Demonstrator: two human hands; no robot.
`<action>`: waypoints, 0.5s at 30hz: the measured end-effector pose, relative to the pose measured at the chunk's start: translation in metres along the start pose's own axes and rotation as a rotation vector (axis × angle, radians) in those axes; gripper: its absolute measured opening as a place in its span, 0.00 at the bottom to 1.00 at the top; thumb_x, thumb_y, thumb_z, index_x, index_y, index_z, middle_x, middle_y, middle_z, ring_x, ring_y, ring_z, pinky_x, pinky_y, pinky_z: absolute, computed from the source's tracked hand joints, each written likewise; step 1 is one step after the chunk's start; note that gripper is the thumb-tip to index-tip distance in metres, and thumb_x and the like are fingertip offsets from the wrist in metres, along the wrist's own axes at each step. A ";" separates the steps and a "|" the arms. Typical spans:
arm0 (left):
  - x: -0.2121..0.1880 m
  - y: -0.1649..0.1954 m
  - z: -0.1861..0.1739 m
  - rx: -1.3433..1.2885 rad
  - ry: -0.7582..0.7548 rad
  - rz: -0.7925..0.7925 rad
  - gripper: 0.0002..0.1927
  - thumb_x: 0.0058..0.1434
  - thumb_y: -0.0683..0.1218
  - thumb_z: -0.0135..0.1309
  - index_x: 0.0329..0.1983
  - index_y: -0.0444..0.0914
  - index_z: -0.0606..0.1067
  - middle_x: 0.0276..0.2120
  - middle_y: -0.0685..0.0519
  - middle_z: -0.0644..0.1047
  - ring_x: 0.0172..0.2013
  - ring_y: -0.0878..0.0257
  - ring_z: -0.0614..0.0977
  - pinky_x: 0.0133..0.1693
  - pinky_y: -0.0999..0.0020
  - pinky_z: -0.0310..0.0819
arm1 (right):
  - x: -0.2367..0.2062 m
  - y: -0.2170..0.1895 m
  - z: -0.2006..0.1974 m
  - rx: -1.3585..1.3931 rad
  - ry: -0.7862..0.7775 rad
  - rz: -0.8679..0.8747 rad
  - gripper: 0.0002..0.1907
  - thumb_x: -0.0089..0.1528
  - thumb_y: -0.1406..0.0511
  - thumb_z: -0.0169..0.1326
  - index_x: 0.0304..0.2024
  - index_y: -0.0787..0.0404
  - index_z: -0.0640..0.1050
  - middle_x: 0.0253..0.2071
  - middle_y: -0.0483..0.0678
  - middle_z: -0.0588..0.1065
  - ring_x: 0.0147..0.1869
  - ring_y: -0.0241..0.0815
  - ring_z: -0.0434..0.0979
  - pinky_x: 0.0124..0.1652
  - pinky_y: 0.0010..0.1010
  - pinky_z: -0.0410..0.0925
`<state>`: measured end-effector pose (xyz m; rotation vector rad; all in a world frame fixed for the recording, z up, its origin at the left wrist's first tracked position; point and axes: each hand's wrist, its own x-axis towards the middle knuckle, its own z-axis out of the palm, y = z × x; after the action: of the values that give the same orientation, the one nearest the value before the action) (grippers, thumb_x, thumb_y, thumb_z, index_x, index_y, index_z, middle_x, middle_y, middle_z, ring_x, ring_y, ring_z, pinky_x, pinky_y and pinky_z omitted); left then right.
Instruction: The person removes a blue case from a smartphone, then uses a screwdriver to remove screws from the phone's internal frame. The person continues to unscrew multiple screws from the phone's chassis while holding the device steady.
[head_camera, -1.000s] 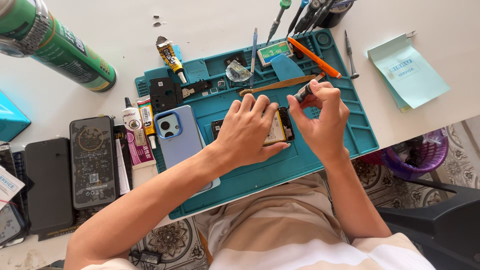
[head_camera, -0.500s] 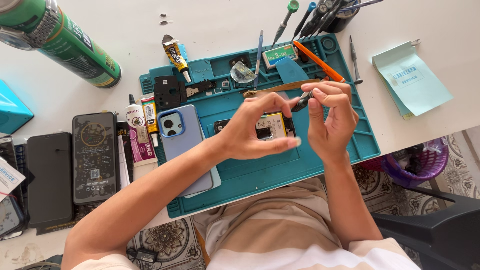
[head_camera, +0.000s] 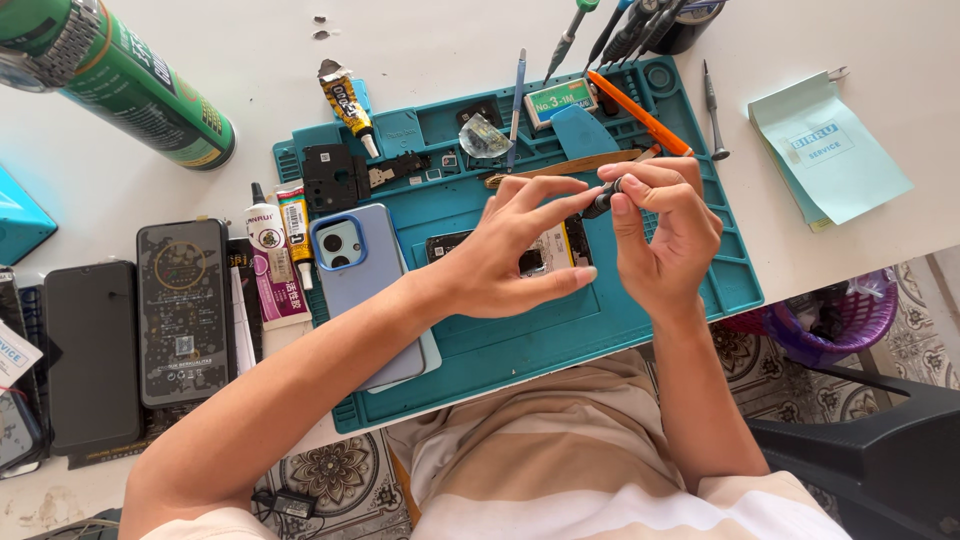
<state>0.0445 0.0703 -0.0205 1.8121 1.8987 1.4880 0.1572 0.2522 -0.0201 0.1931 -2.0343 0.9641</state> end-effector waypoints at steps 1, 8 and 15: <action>0.000 -0.001 0.000 -0.023 0.000 0.005 0.31 0.63 0.53 0.63 0.65 0.35 0.71 0.66 0.41 0.68 0.63 0.47 0.65 0.66 0.52 0.54 | 0.001 -0.001 -0.001 -0.031 -0.008 -0.022 0.07 0.72 0.73 0.57 0.43 0.64 0.71 0.50 0.55 0.80 0.52 0.41 0.75 0.53 0.30 0.71; 0.005 -0.007 -0.008 -0.533 -0.090 -0.490 0.22 0.60 0.54 0.62 0.49 0.35 0.75 0.45 0.39 0.80 0.49 0.53 0.78 0.59 0.60 0.67 | 0.008 -0.002 -0.001 -0.048 0.044 0.022 0.10 0.74 0.74 0.56 0.40 0.64 0.68 0.49 0.53 0.81 0.52 0.40 0.75 0.54 0.30 0.71; 0.006 0.006 -0.002 0.045 0.063 -0.042 0.28 0.58 0.54 0.65 0.59 0.35 0.79 0.64 0.38 0.67 0.59 0.47 0.63 0.60 0.55 0.54 | 0.007 0.000 0.002 -0.078 0.028 -0.013 0.09 0.71 0.75 0.57 0.40 0.65 0.69 0.47 0.54 0.80 0.52 0.43 0.77 0.49 0.30 0.71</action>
<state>0.0457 0.0728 -0.0127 1.7526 2.0014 1.5184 0.1514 0.2518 -0.0157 0.1499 -2.0385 0.8736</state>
